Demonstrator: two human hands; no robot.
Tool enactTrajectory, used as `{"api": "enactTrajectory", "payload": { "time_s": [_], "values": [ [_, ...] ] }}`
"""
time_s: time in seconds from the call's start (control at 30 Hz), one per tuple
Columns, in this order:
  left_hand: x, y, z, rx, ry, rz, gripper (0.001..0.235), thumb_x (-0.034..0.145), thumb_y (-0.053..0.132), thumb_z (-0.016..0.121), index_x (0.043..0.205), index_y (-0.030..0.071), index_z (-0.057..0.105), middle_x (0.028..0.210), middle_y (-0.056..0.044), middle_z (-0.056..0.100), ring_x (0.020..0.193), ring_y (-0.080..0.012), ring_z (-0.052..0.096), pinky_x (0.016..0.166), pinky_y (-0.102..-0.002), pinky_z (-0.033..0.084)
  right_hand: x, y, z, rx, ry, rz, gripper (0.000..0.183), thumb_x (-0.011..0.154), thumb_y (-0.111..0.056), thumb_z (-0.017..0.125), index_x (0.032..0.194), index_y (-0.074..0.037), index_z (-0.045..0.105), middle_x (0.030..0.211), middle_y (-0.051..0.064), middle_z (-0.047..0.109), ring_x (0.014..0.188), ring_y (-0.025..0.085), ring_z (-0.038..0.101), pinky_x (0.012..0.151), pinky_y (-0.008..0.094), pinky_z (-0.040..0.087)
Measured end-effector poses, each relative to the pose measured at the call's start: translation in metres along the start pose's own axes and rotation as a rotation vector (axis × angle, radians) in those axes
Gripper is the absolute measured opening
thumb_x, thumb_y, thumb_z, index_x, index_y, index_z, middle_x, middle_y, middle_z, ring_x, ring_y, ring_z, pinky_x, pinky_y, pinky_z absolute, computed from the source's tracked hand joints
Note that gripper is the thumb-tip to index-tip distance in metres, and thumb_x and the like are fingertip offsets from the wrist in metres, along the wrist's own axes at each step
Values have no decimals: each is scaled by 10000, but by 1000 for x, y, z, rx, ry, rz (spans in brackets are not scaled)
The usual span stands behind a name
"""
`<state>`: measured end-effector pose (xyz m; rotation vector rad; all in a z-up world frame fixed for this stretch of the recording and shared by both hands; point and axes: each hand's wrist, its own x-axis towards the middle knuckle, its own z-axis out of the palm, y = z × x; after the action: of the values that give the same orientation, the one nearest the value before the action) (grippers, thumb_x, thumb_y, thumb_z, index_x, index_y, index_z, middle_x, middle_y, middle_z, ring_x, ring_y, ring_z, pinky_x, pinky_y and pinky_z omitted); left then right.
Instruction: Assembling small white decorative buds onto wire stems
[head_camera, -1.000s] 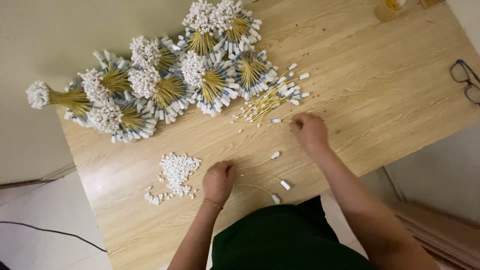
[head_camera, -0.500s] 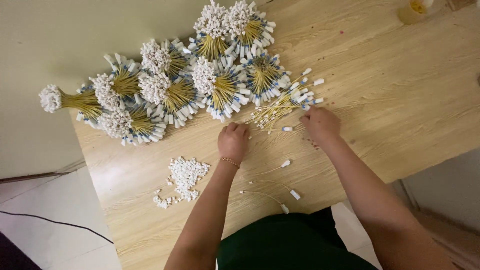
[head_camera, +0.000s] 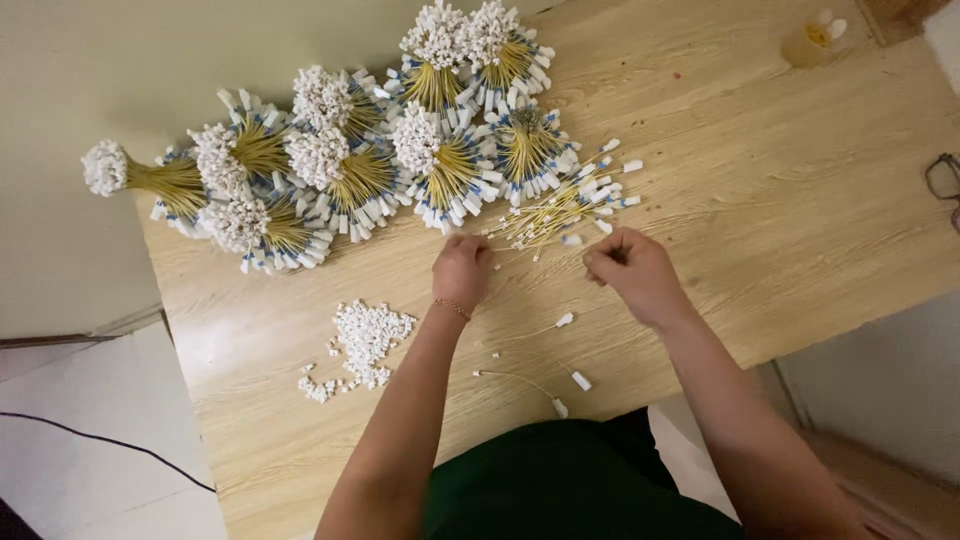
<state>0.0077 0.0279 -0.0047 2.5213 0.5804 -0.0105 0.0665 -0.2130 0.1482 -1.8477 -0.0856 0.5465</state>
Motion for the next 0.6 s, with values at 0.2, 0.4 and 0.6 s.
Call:
{"api": "enactTrajectory", "payload": {
  "time_s": [0.2, 0.4, 0.6],
  "values": [
    [-54, 31, -58, -723, -59, -191, 143, 883, 253, 711, 975, 145, 697, 775, -37, 703, 660, -134, 664, 632, -257, 546, -26, 23, 30, 482, -122, -78, 88, 888, -20, 662, 971, -43, 643, 732, 76, 643, 657, 136, 653, 568, 206, 533],
    [-92, 31, -79, -1273, -46, -424, 191, 871, 84, 701, 1048, 9, 699, 850, -90, 689, 674, -135, 677, 623, -239, 611, -55, -18, 43, 428, -291, -165, 140, 933, -43, 590, 1041, 30, 642, 749, 109, 642, 682, 156, 633, 610, 249, 520],
    [-106, 39, -110, -1327, -6, -366, 183, 895, 145, 695, 1034, 28, 678, 843, -94, 692, 666, -134, 679, 622, -242, 611, -67, -41, 54, 392, -313, -157, 202, 816, 21, 713, 1009, 18, 652, 769, 100, 666, 697, 140, 650, 631, 230, 545]
  ]
}}
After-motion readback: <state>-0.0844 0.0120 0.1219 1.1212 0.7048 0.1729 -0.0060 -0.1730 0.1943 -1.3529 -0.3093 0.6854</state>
